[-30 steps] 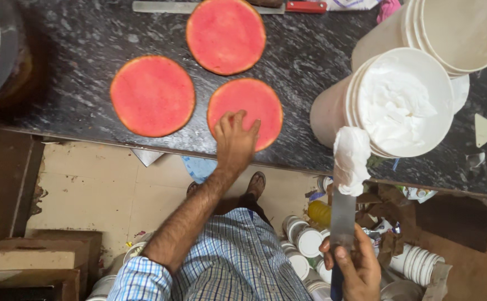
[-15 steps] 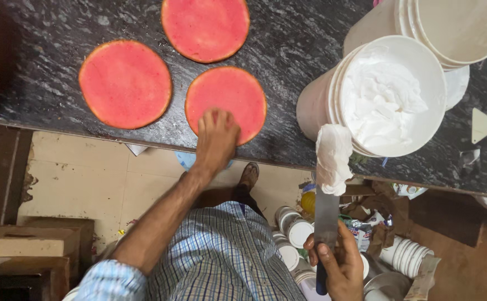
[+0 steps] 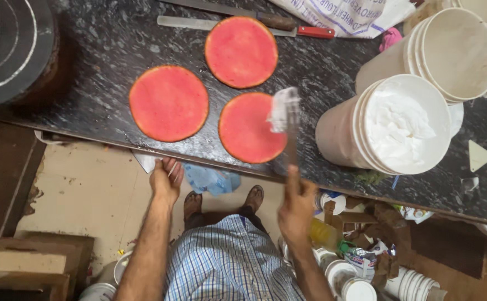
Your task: The person assembles a layered cake by spreading white frosting onto pink cake layers and stacking them. They then place the stack on a turntable, trim the edges with a knife, and apply a final layer of frosting to the top.
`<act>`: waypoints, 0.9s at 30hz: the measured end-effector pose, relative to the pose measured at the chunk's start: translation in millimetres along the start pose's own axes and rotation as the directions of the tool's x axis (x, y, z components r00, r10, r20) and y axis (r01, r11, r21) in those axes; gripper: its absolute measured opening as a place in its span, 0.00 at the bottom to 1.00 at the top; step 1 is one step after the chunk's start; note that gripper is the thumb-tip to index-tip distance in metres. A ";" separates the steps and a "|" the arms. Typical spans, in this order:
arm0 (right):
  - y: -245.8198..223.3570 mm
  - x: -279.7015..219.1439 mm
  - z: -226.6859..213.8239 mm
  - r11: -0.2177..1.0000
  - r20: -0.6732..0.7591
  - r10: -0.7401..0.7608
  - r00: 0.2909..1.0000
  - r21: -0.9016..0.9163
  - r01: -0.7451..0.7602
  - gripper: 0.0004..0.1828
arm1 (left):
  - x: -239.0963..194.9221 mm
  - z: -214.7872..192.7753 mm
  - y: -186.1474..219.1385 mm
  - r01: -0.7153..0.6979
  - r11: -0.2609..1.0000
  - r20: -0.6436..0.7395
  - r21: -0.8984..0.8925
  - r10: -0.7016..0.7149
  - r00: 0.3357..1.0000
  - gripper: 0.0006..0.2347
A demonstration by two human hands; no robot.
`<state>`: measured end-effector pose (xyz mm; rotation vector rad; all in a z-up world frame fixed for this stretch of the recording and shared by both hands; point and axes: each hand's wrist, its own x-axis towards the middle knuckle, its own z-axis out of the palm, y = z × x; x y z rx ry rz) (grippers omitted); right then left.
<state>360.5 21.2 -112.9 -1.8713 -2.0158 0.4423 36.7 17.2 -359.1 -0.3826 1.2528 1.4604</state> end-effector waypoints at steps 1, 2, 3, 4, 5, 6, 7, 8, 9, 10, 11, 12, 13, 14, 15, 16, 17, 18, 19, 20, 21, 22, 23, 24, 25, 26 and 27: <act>1.8 -3.1 8.9 0.985 0.180 0.080 0.980 -0.168 -0.049 0.38 | 0.3 18.3 8.0 0.058 0.993 0.045 -0.100 -0.054 0.998 0.25; 3.7 -7.4 16.9 0.941 0.339 0.186 0.922 -0.331 -0.068 0.40 | -7.3 30.9 17.2 0.115 0.975 0.091 -0.192 -0.099 0.991 0.28; 7.4 -12.3 21.0 0.972 0.317 0.161 0.935 -0.213 -0.095 0.39 | -21.4 39.6 23.7 0.155 0.953 0.085 -0.259 -0.138 0.987 0.29; 12.9 -18.6 19.5 0.990 0.290 0.129 0.948 -0.084 -0.109 0.38 | -35.9 48.1 31.7 0.184 0.927 0.082 -0.327 -0.167 0.983 0.31; 17.3 -21.0 16.9 0.992 0.259 0.100 0.961 0.046 -0.116 0.37 | -49.5 53.8 41.4 0.213 0.894 0.083 -0.394 -0.196 0.977 0.33; 21.8 -21.0 13.4 0.992 0.246 0.104 0.964 0.050 -0.120 0.35 | -65.7 50.9 48.4 0.193 0.910 0.095 -0.367 -0.170 0.981 0.34; 25.0 -21.6 9.3 0.991 0.232 0.109 0.967 0.053 -0.124 0.34 | -83.4 42.7 51.6 0.173 0.924 0.108 -0.340 -0.145 0.984 0.36; 26.5 -16.1 8.2 0.990 0.211 0.115 0.971 0.055 -0.129 0.32 | -95.5 38.0 53.6 0.156 0.938 0.130 -0.310 -0.121 0.984 0.37; 25.9 -11.6 7.8 0.994 0.157 0.087 0.984 0.048 -0.095 0.31 | -101.8 33.1 57.5 0.120 0.949 0.105 -0.291 -0.093 0.990 0.37; 23.0 -2.1 14.4 0.998 0.110 0.058 0.992 0.033 -0.062 0.30 | -107.5 23.7 59.6 0.088 0.958 0.076 -0.273 -0.070 0.995 0.37; 19.8 4.6 20.6 0.999 0.063 0.029 0.998 0.016 -0.030 0.29 | -109.7 14.9 61.7 0.055 0.966 0.047 -0.254 -0.045 0.998 0.36; 14.7 5.0 28.6 0.997 0.169 0.079 0.983 -0.009 -0.079 0.29 | -109.1 7.3 63.0 0.040 0.973 0.032 -0.228 -0.033 0.999 0.35; 8.0 7.5 39.9 0.991 0.270 0.131 0.954 -0.040 -0.125 0.29 | -107.3 -0.2 65.9 0.025 0.979 0.018 -0.201 -0.021 1.000 0.35; 5.2 3.1 42.5 0.984 0.366 0.180 0.913 -0.072 -0.165 0.29 | -104.5 -6.4 71.1 0.006 0.985 0.004 -0.174 -0.005 1.000 0.34; 0.8 2.4 48.5 0.995 0.348 0.097 0.933 -0.017 -0.097 0.29 | -101.1 -11.5 77.5 -0.035 0.985 0.010 -0.168 0.037 0.999 0.33; 0.1 -4.4 47.4 0.999 0.325 0.014 0.946 0.032 -0.026 0.29 | -98.3 -16.5 83.2 -0.072 0.984 0.017 -0.165 0.076 0.997 0.32; 1.0 -10.5 44.5 0.996 0.298 -0.068 0.952 0.079 0.047 0.30 | -95.4 -20.4 88.0 -0.110 0.981 0.024 -0.162 0.115 0.993 0.31; 4.7 -9.8 41.2 0.988 0.285 -0.109 0.952 0.132 0.074 0.29 | -94.2 -24.9 89.8 -0.141 0.976 -0.013 -0.165 0.140 0.990 0.31; 11.6 -12.7 31.0 0.978 0.269 -0.149 0.952 0.185 0.101 0.29 | -93.2 -28.6 91.2 -0.171 0.971 -0.050 -0.166 0.165 0.985 0.31; 12.8 -5.6 30.3 0.961 0.242 -0.189 0.952 0.246 0.128 0.29 | -90.0 -28.5 96.6 -0.210 0.965 -0.082 -0.159 0.199 0.976 0.30; 16.5 1.2 25.2 0.970 0.153 -0.164 0.974 0.203 0.132 0.28 | -86.5 -26.9 101.2 -0.216 0.963 -0.087 -0.161 0.205 0.975 0.29; 19.2 14.2 24.5 0.978 0.068 -0.143 0.987 0.162 0.130 0.28 | -83.4 -26.4 103.8 -0.224 0.961 -0.101 -0.162 0.209 0.973 0.28; 22.5 27.3 24.7 0.985 -0.017 -0.123 0.992 0.121 0.124 0.28 | -80.4 -24.4 103.3 -0.231 0.959 -0.114 -0.162 0.214 0.970 0.27; 27.6 33.3 22.0 0.997 0.043 -0.049 0.998 -0.064 0.052 0.30 | -76.4 -21.1 103.9 -0.292 0.954 -0.074 -0.061 0.288 0.955 0.23; 31.3 42.4 23.2 0.968 0.088 0.036 0.995 -0.250 -0.013 0.33 | -73.2 -16.5 103.9 -0.354 0.934 -0.026 0.039 0.356 0.934 0.20; 35.1 40.5 22.0 0.903 0.116 0.130 0.985 -0.425 -0.069 0.35 | -71.5 -12.6 106.8 -0.418 0.898 0.030 0.138 0.418 0.908 0.19; 36.1 42.4 25.3 0.920 0.097 0.170 0.981 -0.372 -0.122 0.32 | -70.0 -7.1 112.1 -0.552 0.782 0.111 0.290 0.545 0.831 0.20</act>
